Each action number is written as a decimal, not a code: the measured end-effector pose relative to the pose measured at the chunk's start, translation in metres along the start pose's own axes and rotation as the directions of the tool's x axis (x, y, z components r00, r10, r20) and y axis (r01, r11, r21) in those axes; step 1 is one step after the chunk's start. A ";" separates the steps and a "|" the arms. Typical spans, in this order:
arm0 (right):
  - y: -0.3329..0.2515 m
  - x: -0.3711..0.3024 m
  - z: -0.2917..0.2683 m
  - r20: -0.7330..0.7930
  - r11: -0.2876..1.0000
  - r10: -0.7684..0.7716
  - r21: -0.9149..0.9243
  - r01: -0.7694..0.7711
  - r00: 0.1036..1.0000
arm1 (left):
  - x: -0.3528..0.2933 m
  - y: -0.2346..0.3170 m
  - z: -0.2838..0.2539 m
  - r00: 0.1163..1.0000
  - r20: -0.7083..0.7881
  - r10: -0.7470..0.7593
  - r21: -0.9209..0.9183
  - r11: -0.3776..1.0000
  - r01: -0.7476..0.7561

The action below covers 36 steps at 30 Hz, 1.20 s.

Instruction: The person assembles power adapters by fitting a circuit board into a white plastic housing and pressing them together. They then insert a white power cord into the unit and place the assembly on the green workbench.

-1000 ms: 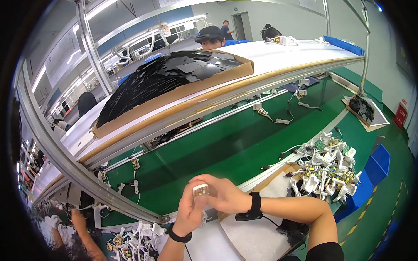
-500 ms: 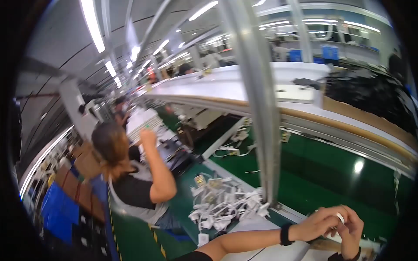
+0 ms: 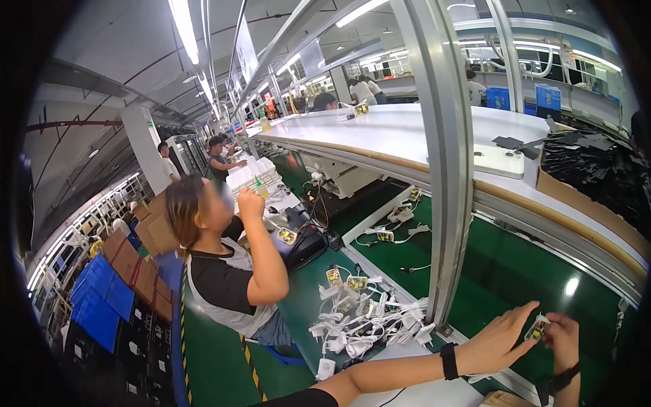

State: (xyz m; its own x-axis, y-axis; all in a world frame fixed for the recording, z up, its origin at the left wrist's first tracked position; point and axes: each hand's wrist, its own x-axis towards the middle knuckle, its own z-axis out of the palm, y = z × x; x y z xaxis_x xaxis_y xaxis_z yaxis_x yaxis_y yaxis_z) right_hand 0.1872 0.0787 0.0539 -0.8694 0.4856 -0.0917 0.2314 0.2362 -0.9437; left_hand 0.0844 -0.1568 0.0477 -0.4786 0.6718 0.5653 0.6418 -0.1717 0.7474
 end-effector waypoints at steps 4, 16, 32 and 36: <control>0.042 0.070 -0.043 -0.087 0.964 -0.160 0.199 0.174 0.983 | 0.010 0.001 -0.009 0.992 0.124 -0.030 -0.037 0.999 0.034; 0.289 0.126 -0.369 -0.441 0.482 -0.090 -0.804 -0.349 0.893 | 0.034 -0.018 0.020 0.982 0.183 -0.042 -0.075 0.996 0.057; -0.016 0.143 -0.171 -0.218 0.895 -0.433 -0.222 0.387 0.875 | 0.090 -0.045 0.041 0.985 0.085 -0.152 0.348 0.931 0.114; -0.031 0.068 -0.167 0.014 0.914 -0.400 -0.074 0.400 0.916 | 0.125 -0.053 0.108 0.997 0.019 0.072 0.306 0.949 -0.075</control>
State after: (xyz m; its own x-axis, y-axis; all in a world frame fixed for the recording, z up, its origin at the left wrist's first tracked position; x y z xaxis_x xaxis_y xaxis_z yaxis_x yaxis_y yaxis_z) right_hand 0.1935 0.2452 0.1302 -0.8955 0.3384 0.2889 -0.1039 0.4723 -0.8753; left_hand 0.0557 0.0137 0.0410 -0.4196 0.6709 0.6114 0.8283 0.0076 0.5602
